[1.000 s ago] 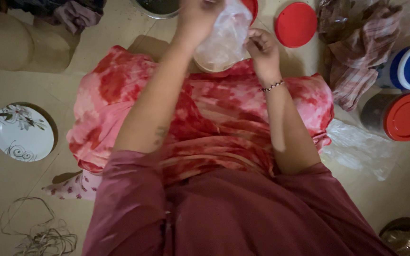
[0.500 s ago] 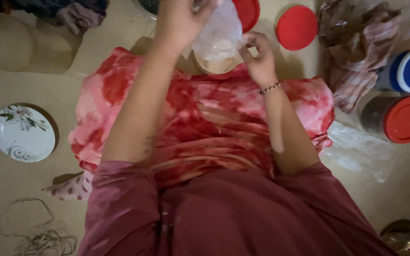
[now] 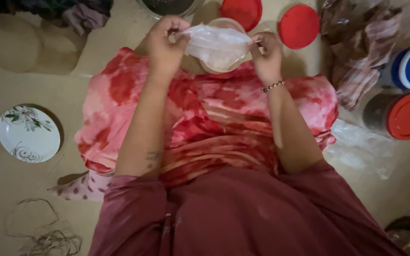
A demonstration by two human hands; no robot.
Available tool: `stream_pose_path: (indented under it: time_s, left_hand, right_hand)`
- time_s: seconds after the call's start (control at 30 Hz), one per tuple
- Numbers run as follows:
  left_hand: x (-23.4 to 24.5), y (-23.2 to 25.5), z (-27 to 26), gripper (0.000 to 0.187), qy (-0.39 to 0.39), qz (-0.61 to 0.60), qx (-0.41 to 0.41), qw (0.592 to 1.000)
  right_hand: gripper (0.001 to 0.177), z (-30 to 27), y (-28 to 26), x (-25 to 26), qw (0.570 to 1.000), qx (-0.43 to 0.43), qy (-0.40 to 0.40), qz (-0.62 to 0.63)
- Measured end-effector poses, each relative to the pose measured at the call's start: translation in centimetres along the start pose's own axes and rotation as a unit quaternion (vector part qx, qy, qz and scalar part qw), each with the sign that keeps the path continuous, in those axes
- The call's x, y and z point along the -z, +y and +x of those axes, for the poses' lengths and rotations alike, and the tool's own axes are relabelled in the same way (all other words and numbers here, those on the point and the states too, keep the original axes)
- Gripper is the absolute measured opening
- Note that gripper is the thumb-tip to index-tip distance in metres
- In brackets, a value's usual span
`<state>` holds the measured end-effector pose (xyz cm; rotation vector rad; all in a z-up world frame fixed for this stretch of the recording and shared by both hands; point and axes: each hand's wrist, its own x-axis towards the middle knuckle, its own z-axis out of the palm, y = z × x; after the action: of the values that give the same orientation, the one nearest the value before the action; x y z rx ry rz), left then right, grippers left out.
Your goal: The person sits on the floor and cleans the inside of a clear plastic container using a cloth. They then open a plastic bag containing a white granular substance and pour it into the container. Finally, they place a red lid on the container and wipe the outside with the cloth.
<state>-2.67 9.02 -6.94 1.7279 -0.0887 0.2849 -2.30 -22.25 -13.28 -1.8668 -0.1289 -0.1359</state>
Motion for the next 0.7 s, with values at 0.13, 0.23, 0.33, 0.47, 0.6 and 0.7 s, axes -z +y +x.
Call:
stream_pose_path:
  time_s: [0.13,0.23,0.33,0.47,0.6,0.7]
  left_hand:
    - [-0.9,1.0,-0.4,0.029,0.013,0.011,-0.062,0.998]
    - [-1.0,2.3,-0.5,0.032,-0.017,0.053,-0.073,0.996]
    - [-0.8,3.3,-1.1,0.039,-0.045,0.074,-0.127,0.988]
    - [-1.3,4.5,-0.8,0.077,-0.003,-0.022,-0.172,0.985]
    - [-2.3,2.3,-1.2,0.095,-0.084,-0.025,-0.063,0.994]
    - [-3.8,-0.9,-1.6,0.044,-0.067,0.208,0.017,0.976]
  right_hand:
    - [0.043,-0.3,-4.1,-0.6,0.989,0.111,0.011,-0.099]
    - [0.063,-0.1,-8.4,-0.7,0.961,0.222,-0.012,-0.167]
    - [0.059,0.0,-10.0,-2.1,0.968,0.218,-0.076,-0.096]
    - [0.018,2.2,-9.0,-3.6,0.987,0.019,-0.095,0.127]
    - [0.011,3.2,-8.4,-2.8,0.978,0.006,-0.076,0.195]
    - [0.006,3.5,-7.8,-1.9,0.966,-0.022,-0.035,0.254]
